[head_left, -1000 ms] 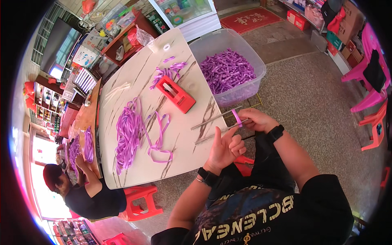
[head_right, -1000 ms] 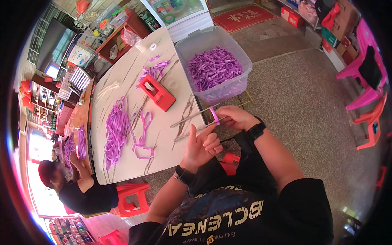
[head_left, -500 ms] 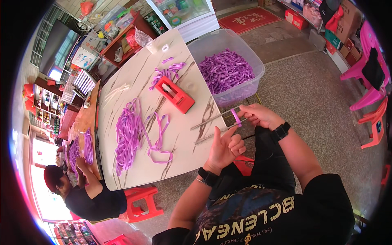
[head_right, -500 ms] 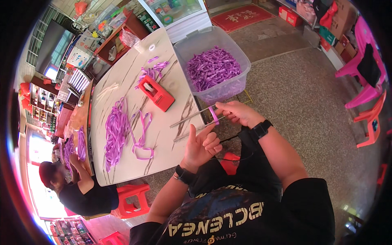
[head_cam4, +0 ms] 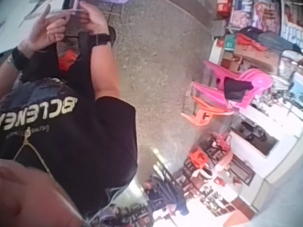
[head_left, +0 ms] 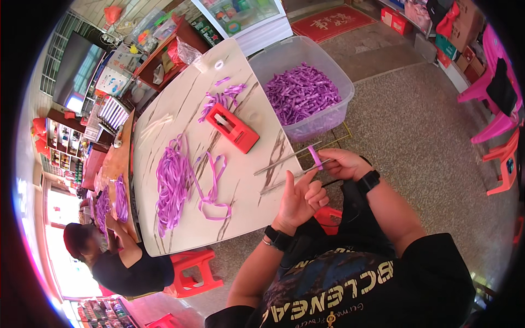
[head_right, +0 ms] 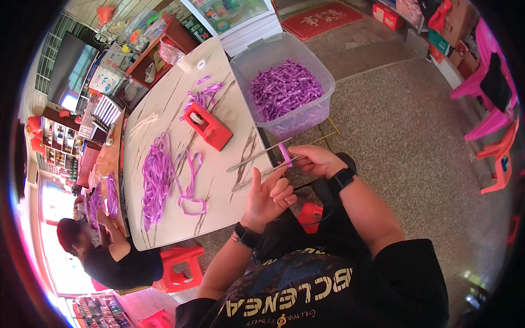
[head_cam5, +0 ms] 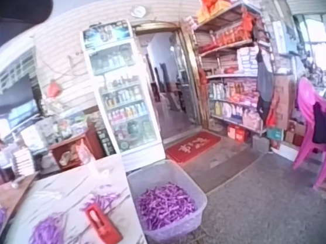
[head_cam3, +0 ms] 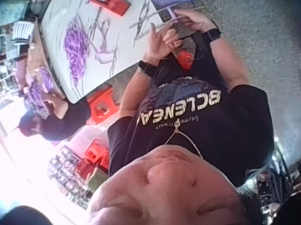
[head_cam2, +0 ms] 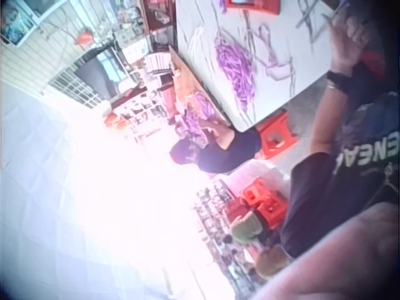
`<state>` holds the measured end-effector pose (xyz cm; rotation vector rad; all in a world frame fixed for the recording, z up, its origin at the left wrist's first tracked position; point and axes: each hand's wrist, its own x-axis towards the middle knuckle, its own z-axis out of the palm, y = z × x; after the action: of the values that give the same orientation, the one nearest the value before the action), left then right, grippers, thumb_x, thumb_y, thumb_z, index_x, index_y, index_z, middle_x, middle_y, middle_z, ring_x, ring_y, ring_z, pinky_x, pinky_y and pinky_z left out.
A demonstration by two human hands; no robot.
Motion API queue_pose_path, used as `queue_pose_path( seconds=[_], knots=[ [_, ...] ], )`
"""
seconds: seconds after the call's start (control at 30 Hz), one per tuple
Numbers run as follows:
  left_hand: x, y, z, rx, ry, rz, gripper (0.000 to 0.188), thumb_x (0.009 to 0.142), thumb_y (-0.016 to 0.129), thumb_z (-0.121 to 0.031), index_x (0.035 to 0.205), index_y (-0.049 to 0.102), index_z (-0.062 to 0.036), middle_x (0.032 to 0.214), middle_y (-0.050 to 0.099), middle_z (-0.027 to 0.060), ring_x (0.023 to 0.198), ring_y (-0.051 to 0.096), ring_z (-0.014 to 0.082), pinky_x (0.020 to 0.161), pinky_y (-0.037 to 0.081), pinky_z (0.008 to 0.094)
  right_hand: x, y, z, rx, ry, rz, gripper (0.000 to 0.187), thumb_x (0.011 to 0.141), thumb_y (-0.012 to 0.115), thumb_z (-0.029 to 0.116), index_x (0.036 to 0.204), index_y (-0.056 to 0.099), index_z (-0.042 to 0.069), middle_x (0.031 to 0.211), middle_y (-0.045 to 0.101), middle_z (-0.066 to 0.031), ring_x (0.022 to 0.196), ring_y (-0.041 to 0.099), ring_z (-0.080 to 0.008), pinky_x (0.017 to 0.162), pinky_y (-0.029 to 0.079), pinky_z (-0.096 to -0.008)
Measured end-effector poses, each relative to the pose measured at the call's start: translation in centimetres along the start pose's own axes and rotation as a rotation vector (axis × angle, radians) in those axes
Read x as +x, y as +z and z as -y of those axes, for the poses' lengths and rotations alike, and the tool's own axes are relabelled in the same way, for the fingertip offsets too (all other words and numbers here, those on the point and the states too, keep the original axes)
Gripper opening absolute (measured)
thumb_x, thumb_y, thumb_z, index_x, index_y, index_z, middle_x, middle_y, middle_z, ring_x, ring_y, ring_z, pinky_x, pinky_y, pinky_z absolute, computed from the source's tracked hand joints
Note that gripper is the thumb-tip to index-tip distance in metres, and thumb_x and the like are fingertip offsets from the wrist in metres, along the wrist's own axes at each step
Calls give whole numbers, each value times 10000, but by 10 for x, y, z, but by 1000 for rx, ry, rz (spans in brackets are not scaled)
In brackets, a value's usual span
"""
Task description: Picking up, aligning, and tying purple plastic ribbons into bunches at a workbench.
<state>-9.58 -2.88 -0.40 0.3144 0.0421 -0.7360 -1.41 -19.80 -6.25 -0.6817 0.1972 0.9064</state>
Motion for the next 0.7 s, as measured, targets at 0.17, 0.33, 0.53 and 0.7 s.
queue_pose_path(
  seconds=[0.17,0.33,0.53,0.7],
  knots=[
    [-1,-1,-1,1,-3,-2,656,849,251,-599,1251,352,-89,592,249,-28,572,295,108,633,311,257,3,3,-9,159,51,102,196,848,546,220,885,575,29,529,337,101,421,243,5,372,156,-150],
    [-1,1,0,-9,-2,-1,664,850,244,-599,1253,350,-82,588,250,-28,567,296,105,629,317,255,15,-8,-19,288,91,171,215,847,544,209,899,570,2,532,347,97,419,250,0,376,170,-149],
    [0,5,0,11,4,7,725,848,246,-601,1252,328,-4,588,248,-30,553,286,94,615,312,243,28,-9,-33,394,115,320,161,827,558,189,899,580,47,533,376,87,415,293,-18,383,209,-151],
    [1,8,0,38,1,-14,748,852,241,-598,1252,315,29,581,255,-36,537,283,82,610,311,243,36,-8,-38,393,93,359,124,817,556,188,867,592,80,545,426,66,417,325,-26,391,243,-157]
  ],
)
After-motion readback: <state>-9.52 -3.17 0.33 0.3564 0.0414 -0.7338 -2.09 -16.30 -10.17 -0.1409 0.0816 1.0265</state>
